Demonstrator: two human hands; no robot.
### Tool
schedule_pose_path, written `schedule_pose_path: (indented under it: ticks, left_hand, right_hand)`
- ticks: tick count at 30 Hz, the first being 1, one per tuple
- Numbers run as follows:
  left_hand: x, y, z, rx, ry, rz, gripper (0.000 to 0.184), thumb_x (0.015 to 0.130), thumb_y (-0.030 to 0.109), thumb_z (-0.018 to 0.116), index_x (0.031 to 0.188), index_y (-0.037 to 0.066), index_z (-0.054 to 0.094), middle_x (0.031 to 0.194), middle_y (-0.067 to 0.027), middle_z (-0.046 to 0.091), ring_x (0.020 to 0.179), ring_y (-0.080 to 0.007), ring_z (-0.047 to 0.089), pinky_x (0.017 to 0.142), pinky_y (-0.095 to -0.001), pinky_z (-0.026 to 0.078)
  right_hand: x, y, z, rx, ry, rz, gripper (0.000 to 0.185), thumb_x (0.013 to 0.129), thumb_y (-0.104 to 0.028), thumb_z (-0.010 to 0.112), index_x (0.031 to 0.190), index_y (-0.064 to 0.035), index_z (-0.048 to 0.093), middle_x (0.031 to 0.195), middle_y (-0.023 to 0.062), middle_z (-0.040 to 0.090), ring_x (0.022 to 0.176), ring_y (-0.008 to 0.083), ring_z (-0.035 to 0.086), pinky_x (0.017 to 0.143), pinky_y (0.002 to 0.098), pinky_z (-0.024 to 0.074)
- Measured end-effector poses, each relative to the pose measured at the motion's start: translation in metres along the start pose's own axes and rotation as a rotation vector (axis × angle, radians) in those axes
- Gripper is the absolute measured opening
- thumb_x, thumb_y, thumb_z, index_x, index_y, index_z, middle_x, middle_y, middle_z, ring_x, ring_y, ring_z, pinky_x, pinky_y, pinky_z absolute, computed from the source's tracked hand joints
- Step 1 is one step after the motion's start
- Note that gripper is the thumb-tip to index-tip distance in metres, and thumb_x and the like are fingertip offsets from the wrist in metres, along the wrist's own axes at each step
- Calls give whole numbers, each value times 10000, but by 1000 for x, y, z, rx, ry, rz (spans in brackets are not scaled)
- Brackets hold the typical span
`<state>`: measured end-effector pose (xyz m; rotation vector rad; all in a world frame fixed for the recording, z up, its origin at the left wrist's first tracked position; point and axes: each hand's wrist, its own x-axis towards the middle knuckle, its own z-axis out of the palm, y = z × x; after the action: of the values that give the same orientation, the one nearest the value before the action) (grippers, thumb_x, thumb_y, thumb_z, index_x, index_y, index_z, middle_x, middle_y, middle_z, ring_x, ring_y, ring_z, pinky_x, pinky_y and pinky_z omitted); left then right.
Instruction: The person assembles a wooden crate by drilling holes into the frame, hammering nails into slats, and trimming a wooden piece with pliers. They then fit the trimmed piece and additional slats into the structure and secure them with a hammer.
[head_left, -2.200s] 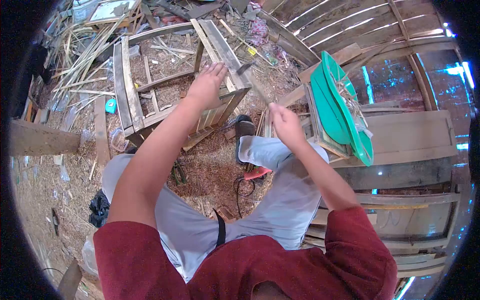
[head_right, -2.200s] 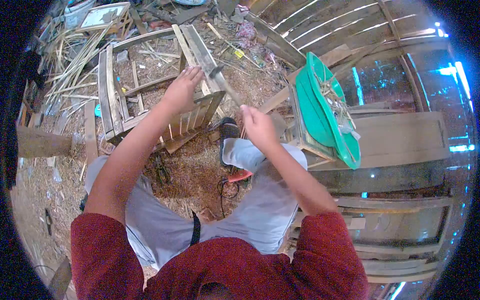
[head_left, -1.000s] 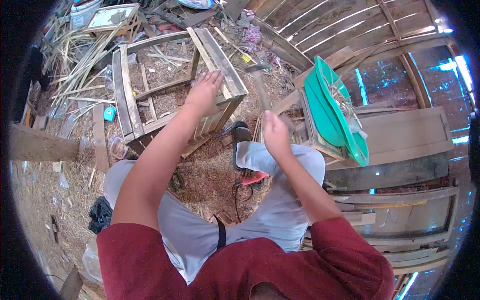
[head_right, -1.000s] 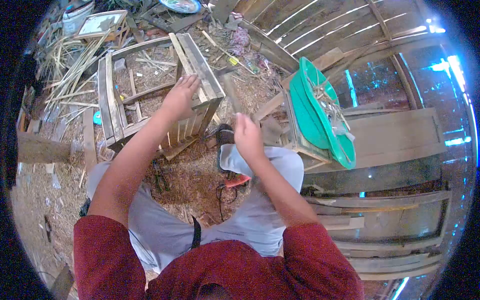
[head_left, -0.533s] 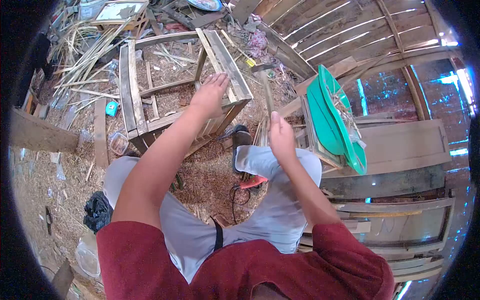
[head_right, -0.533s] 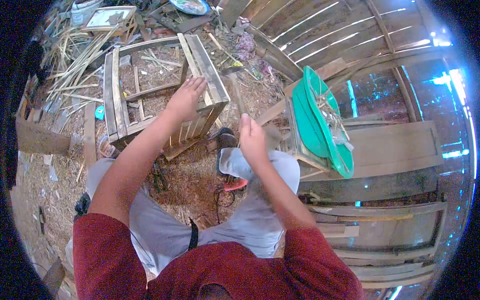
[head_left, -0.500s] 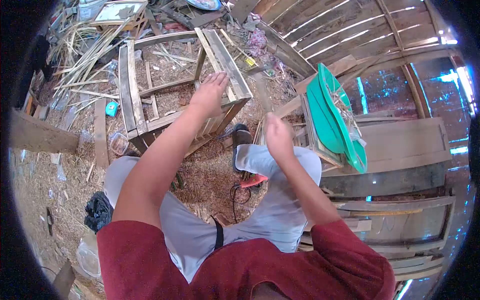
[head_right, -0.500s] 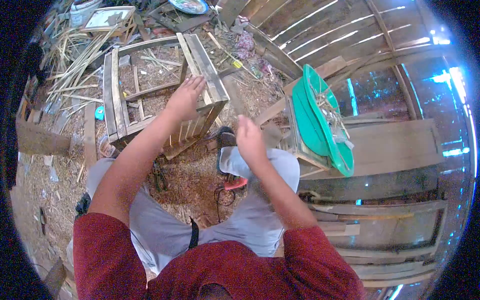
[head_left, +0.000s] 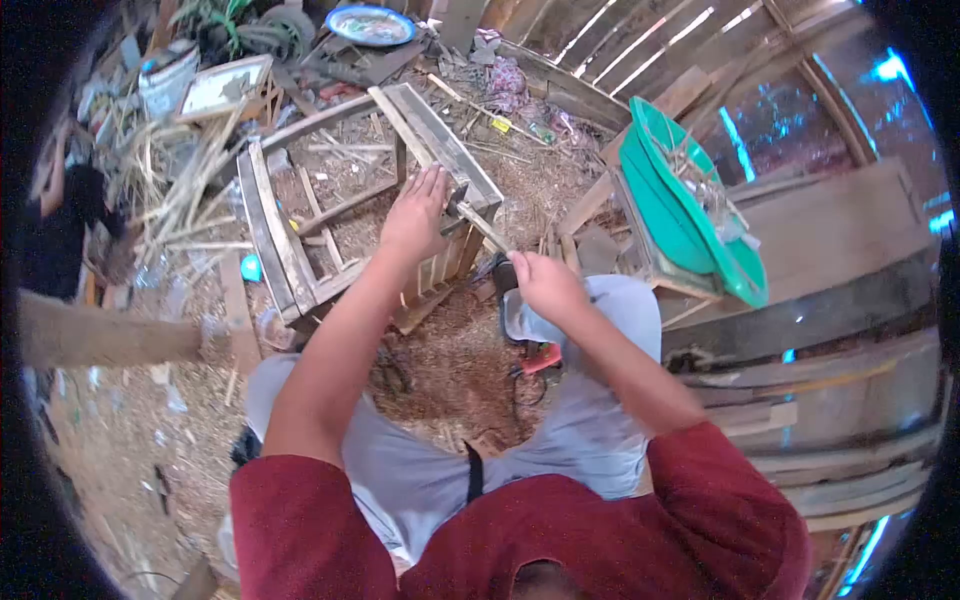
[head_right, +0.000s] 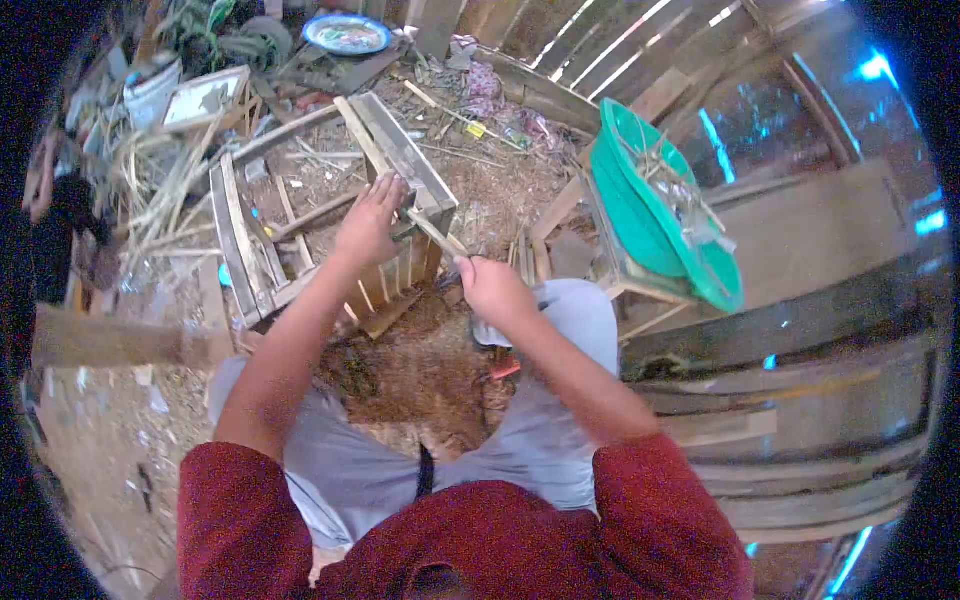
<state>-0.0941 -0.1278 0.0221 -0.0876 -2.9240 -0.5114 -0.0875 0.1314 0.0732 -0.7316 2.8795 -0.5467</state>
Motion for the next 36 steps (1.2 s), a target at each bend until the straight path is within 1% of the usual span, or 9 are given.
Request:
schedule_pose_path:
  ticks: [4, 8, 11, 15, 21, 25, 28, 30, 36]
  left_hand:
    - [-11, -4, -3, 35, 25, -40, 1107, 738, 303, 856, 1573, -94, 247, 1635, -252, 338, 1526, -363, 339, 1274, -446, 264]
    - [-29, -15, 5, 7, 40, -7, 1073, 774, 369, 846, 1599, -5, 270, 1620, -294, 337, 1509, -426, 342, 1255, -485, 282]
    - [-43, -12, 3, 63, 40, 77, 1009, 799, 366, 824, 1622, 121, 295, 1622, -293, 335, 1502, -443, 345, 1246, -499, 288]
    - [-62, -3, -7, 129, -10, 98, 928, 861, 408, 769, 1633, 229, 289, 1663, -265, 270, 1539, -407, 301, 1247, -501, 284]
    - [-83, 13, -15, 220, -32, 53, 1067, 773, 402, 830, 1645, 195, 252, 1693, -210, 233, 1577, -389, 206, 1275, -542, 183]
    - [-93, 17, -18, 225, -98, 66, 1164, 746, 421, 838, 1659, 121, 181, 1709, -203, 188, 1585, -391, 180, 1274, -557, 164]
    - [-100, 17, -16, 157, -97, 66, 1188, 745, 436, 837, 1659, 91, 161, 1714, -203, 171, 1587, -394, 168, 1269, -564, 178]
    - [-104, 18, -17, 161, -88, 72, 1186, 751, 443, 833, 1657, 81, 160, 1714, -207, 170, 1587, -395, 168, 1264, -569, 191]
    - [-111, 27, -15, 198, -158, 31, 1099, 793, 456, 814, 1641, 67, 233, 1717, -196, 179, 1581, -395, 193, 1254, -582, 208]
  right_hand:
    - [0, 3, 13, 604, -137, 387, 537, 1116, -488, 366, 806, -99, 569, 619, -11, 498, 486, 140, 473, 467, 337, 404]
    - [-19, 16, 53, 1217, -93, 687, 470, 1096, -463, 401, 933, -60, 582, 616, 53, 506, 427, 215, 510, 407, 391, 438]
    - [-32, 24, 82, 1134, -6, 711, 340, 1105, -451, 406, 1007, -142, 508, 650, -22, 411, 458, 130, 387, 417, 342, 357]
    - [-52, 92, 163, 761, -300, 473, 310, 1029, -351, 532, 892, -74, 556, 661, 28, 511, 520, 198, 500, 453, 406, 401]
    - [-82, 106, 213, 572, -216, 403, 344, 976, -324, 580, 900, 5, 644, 689, 109, 598, 592, 245, 592, 519, 460, 467]
    - [-90, 87, 180, 247, -444, 148, 584, 986, -473, 534, 1020, 92, 678, 1039, 294, 698, 997, 469, 698, 894, 541, 550]
    - [-102, 48, 128, 97, -359, 65, 491, 1017, -468, 525, 1027, -12, 706, 986, 262, 692, 1034, 441, 687, 910, 576, 520]
    - [-99, 21, 90, 175, -311, 242, 550, 1009, -507, 533, 1082, 4, 724, 1180, 266, 703, 1136, 461, 656, 973, 600, 494]
    - [-79, 2, 48, 367, 56, 107, 436, 1015, -450, 563, 1032, -39, 705, 1054, 215, 674, 995, 404, 654, 877, 516, 515]
